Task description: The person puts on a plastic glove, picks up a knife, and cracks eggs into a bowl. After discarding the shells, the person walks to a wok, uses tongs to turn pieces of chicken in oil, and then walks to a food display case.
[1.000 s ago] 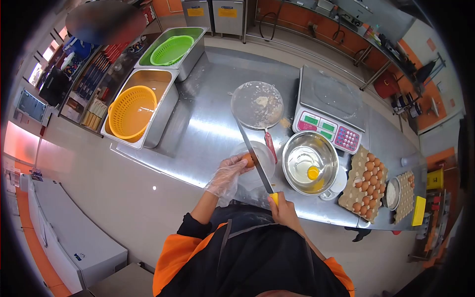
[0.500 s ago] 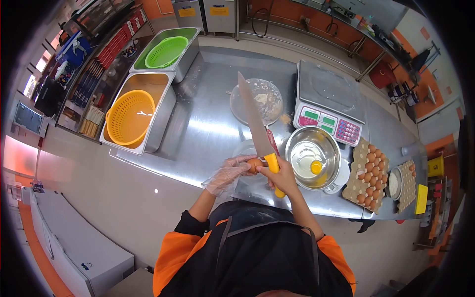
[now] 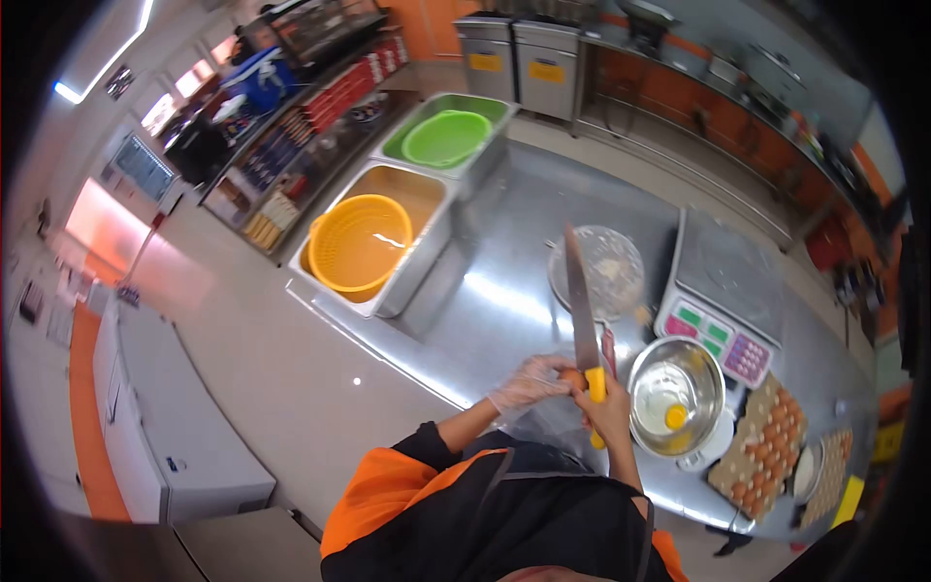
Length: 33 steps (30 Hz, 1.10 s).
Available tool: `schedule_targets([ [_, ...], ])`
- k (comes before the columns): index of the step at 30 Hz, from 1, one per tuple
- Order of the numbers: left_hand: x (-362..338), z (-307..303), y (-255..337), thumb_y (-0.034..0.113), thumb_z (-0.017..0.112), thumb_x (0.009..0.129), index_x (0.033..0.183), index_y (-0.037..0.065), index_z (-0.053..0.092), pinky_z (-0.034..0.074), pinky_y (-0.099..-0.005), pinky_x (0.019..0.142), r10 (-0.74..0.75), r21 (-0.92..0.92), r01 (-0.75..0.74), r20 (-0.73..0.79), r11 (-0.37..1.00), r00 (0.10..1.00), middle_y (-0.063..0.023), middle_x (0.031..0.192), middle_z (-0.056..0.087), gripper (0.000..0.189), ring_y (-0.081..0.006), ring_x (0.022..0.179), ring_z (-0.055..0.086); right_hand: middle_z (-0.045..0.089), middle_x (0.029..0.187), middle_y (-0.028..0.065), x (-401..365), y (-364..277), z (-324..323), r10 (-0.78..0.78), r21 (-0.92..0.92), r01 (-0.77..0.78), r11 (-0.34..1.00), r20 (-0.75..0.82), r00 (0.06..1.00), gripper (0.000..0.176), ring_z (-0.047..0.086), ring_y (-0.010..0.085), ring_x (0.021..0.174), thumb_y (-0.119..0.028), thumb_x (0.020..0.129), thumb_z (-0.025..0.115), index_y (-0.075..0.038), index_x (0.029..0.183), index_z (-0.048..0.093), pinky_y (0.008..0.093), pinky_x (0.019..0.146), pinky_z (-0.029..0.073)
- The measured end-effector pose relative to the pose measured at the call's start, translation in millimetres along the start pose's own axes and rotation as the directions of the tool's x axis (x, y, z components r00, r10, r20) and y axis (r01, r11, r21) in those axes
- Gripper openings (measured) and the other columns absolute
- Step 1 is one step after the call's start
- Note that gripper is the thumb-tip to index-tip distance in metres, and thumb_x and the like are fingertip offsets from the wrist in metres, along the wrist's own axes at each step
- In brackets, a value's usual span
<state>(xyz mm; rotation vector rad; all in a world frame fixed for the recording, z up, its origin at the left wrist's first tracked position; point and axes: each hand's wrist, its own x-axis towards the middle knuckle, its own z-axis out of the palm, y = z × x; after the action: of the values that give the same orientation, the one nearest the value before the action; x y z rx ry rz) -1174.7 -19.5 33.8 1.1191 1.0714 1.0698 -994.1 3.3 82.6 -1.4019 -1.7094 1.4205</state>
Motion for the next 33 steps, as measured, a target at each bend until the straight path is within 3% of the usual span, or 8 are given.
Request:
schedule_targets([
  [4,5.2,2.2,-11.0,0.017,0.073,0.07,0.106,0.0,0.063,0.049,-0.03,0.08,-0.003,0.081,0.012,-0.112,0.997,0.994,-0.0101,0.095,0.065,0.041,-0.017,0.088,0.061,0.057,0.055,0.0036,4.2,-1.0,7.2,0.018,0.014,-0.017,1.0,-0.015,1.0,0.026,0.054,0.0103,0.04,-0.013,0.073,0.072,-0.002,0.093,0.06,0.0248,0.036,0.041],
  [7,5.6,5.3,-1.1,0.021,0.076,0.07,0.108,0.0,0.061,0.046,-0.029,0.087,-0.107,0.222,0.138,-0.146,0.965,0.983,-0.0098,0.101,0.063,0.047,-0.0157,0.096,0.058,0.057,0.055,0.0037,8.9,8.3,11.7,-0.041,-0.006,0.041,0.999,-0.04,0.998,0.027,0.054,0.0105,0.041,-0.012,0.071,0.072,-0.002,0.093,0.061,0.0248,0.038,0.042],
  [10,7.3,10.0,7.2,0.021,0.074,0.069,0.107,-0.001,0.063,0.048,-0.0286,0.082,-0.176,0.277,0.228,-0.202,0.933,0.964,-0.0098,0.097,0.065,0.045,-0.0152,0.091,0.06,0.06,0.058,0.007,12.7,11.4,13.3,-0.049,-0.051,0.046,0.998,-0.055,0.997,0.031,0.059,0.0136,0.045,-0.017,0.068,0.074,-0.001,0.09,0.062,0.0275,0.042,0.047],
  [22,9.3,9.3,8.1,0.019,0.069,0.07,0.107,0.0,0.066,0.048,-0.0251,0.077,-0.236,0.195,0.25,-0.092,0.948,0.967,-0.0061,0.087,0.067,0.042,-0.0096,0.082,0.059,0.058,0.057,0.0049,14.0,18.0,8.8,-0.054,0.001,0.055,0.999,-0.032,0.998,0.028,0.057,0.0109,0.045,-0.014,0.068,0.073,-0.002,0.09,0.062,0.026,0.043,0.046],
  [25,12.2,6.8,8.6,0.022,0.069,0.068,0.103,0.003,0.068,0.048,-0.0267,0.072,-0.187,0.211,0.193,-0.049,0.958,0.981,-0.0101,0.083,0.068,0.04,-0.013,0.075,0.06,0.057,0.057,0.0044,13.0,18.6,5.2,-0.073,0.018,0.074,0.997,-0.027,0.997,0.026,0.055,0.0105,0.044,-0.013,0.069,0.072,-0.002,0.09,0.061,0.0256,0.043,0.045],
  [28,20.8,2.0,-9.9,0.017,0.072,0.07,0.11,0.001,0.065,0.048,-0.0251,0.079,-0.182,0.175,0.192,-0.071,0.966,0.981,-0.0067,0.095,0.067,0.044,-0.0099,0.088,0.059,0.056,0.055,0.004,11.7,24.2,4.4,-0.064,0.051,0.067,0.996,-0.051,0.997,0.026,0.054,0.0102,0.044,-0.012,0.069,0.071,-0.001,0.091,0.061,0.0256,0.042,0.044],
  [33,14.1,-2.2,1.0,0.016,0.073,0.069,0.111,0.001,0.063,0.048,-0.0258,0.081,-0.157,0.214,0.164,-0.051,0.963,0.986,-0.0087,0.099,0.066,0.046,-0.0135,0.09,0.06,0.056,0.058,0.0029,9.8,24.0,-0.2,-0.082,0.03,0.084,0.996,-0.037,0.996,0.025,0.053,0.0092,0.043,-0.008,0.071,0.07,-0.003,0.094,0.061,0.0248,0.041,0.042],
])
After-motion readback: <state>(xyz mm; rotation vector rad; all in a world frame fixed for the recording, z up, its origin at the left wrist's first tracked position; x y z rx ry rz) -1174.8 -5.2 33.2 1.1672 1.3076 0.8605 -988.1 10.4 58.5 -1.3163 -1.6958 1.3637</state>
